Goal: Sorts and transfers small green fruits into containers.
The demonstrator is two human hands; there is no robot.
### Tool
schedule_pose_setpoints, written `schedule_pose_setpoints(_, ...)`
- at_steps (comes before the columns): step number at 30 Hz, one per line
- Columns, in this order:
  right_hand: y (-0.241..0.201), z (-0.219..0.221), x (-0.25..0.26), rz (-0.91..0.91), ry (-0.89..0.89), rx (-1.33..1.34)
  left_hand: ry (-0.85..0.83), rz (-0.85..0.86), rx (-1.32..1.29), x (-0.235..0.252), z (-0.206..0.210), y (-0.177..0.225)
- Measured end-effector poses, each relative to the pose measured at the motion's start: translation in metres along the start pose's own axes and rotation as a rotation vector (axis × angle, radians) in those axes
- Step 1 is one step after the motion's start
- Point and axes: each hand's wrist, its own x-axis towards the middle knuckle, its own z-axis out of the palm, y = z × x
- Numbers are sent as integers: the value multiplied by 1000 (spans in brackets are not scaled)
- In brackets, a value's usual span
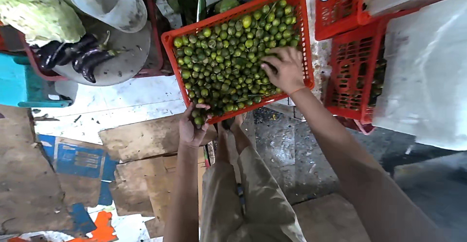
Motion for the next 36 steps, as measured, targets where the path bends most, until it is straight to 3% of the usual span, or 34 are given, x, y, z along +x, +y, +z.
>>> schedule_pose_setpoints(4,-33,10,33,-268,-321,-84,-45,16,-22,1,4,-2)
schedule_pose_setpoints(7,-48,14,43,-181,-401,-146,-48,16,57,-2,8,3)
schedule_pose_setpoints(10,-48,17,45,-58,-457,35,-41,-4,71,-4,14,2)
schedule_pose_setpoints(17,-45,3,60,-136,-629,-51,-95,-52,28,-5,25,-20)
schedule_pose_setpoints(19,-34,4,60,-42,-555,173,-103,-73,22,-6,25,-27)
schedule_pose_setpoints(22,-27,-12,52,238,-429,648,-98,-117,28,-9,22,-31)
schedule_pose_setpoints(23,-28,-18,45,321,-437,684,-91,-127,31,-10,20,-33)
schedule_pose_setpoints(29,-64,-7,2,370,-680,4,-81,-139,33,-10,22,-38)
schedule_pose_setpoints(36,-55,8,-2,506,-667,254,-114,-161,72,-5,36,-40)
